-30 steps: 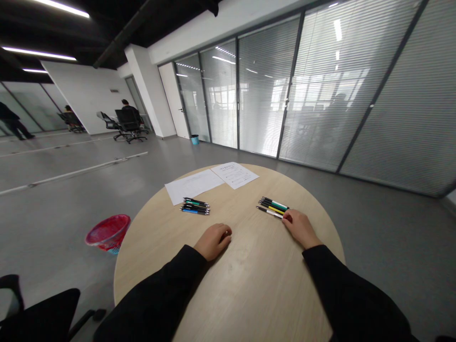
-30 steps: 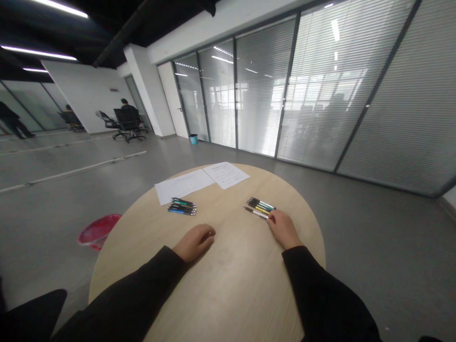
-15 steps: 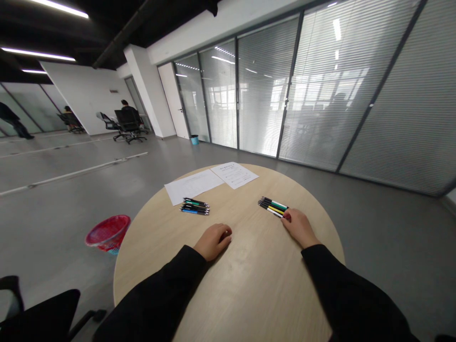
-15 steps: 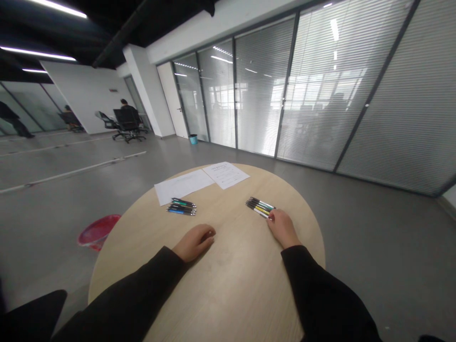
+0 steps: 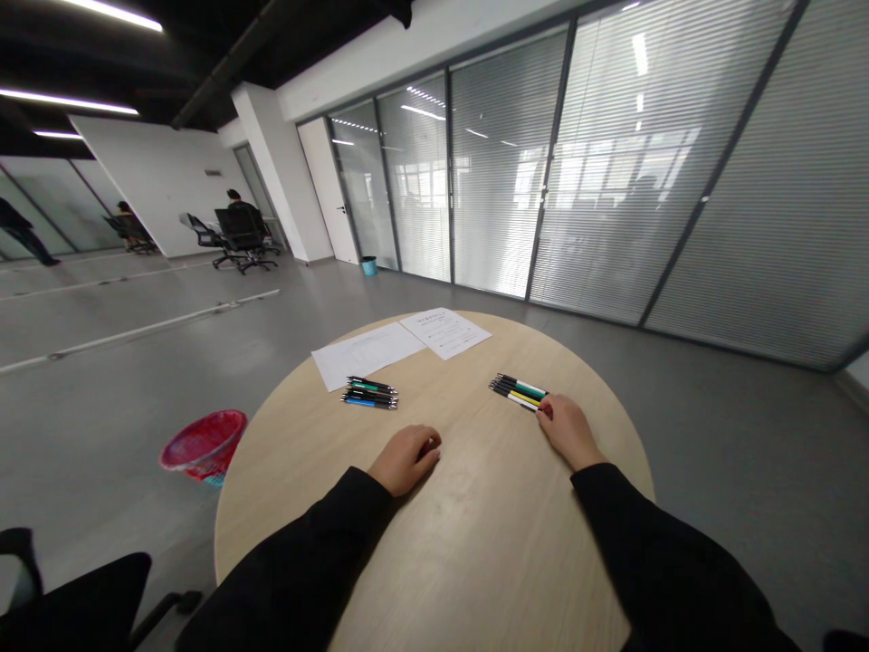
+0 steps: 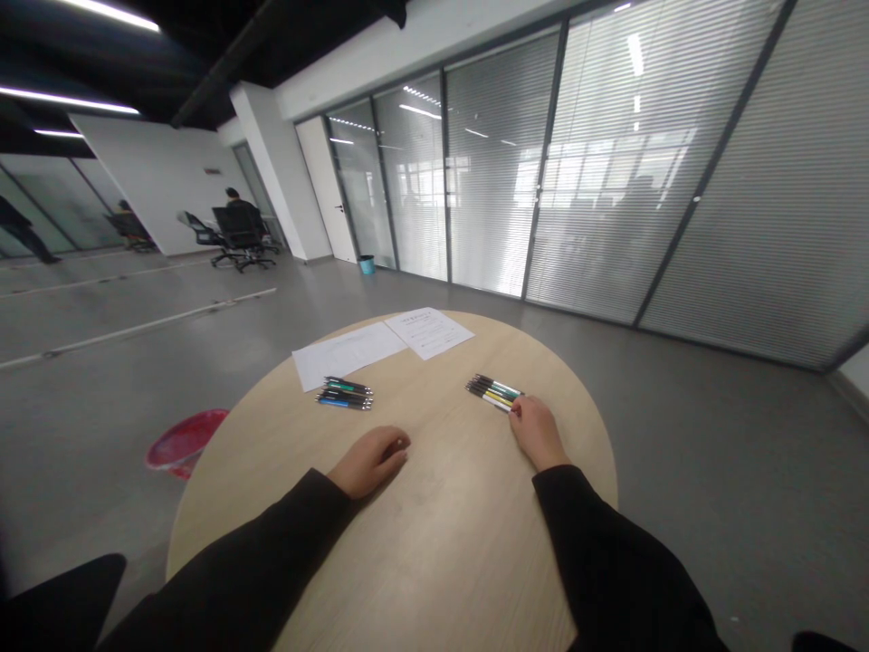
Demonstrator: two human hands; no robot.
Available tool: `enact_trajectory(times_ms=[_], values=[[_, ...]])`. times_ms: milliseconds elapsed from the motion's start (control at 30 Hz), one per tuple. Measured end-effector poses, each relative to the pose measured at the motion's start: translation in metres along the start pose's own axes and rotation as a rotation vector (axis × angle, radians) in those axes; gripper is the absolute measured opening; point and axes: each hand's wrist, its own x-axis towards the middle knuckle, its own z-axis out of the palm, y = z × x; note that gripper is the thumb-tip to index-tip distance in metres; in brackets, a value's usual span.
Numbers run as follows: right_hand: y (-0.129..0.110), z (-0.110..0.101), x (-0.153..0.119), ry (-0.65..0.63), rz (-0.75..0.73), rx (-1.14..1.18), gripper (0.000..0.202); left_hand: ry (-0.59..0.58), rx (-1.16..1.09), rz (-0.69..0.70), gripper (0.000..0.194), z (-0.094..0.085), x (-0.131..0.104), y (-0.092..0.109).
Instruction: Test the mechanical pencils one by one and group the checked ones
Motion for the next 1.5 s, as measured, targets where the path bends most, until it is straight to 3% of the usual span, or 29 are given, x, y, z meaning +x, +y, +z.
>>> enact_trajectory(times_ms=[767, 1033, 1167, 1367, 1500], values=[[0.001, 0.006, 0.0, 0.049, 0.068, 0.05, 0.004, 0.0, -0.009, -0.002, 0.018, -0.001, 0.001, 0.0], [-0.025, 0.0, -0.009, 0.111, -0.031, 0.144, 0.007, 0.011, -0.003, 0.044, 0.016, -0.003, 0.001, -0.004], [-0.047, -0.002, -0.015, 0.068, -0.12, 0.181, 0.009, 0.092, 0.156, 0.061, 0.022, -0.01, 0.005, -0.016], [-0.061, -0.001, -0.019, -0.03, -0.202, 0.235, 0.009, 0.248, 0.428, -0.071, 0.02, -0.025, 0.01, -0.054], [-0.06, 0.0, -0.019, -0.04, -0.205, 0.257, 0.01, 0.232, 0.518, -0.124, 0.023, -0.033, 0.009, -0.07]])
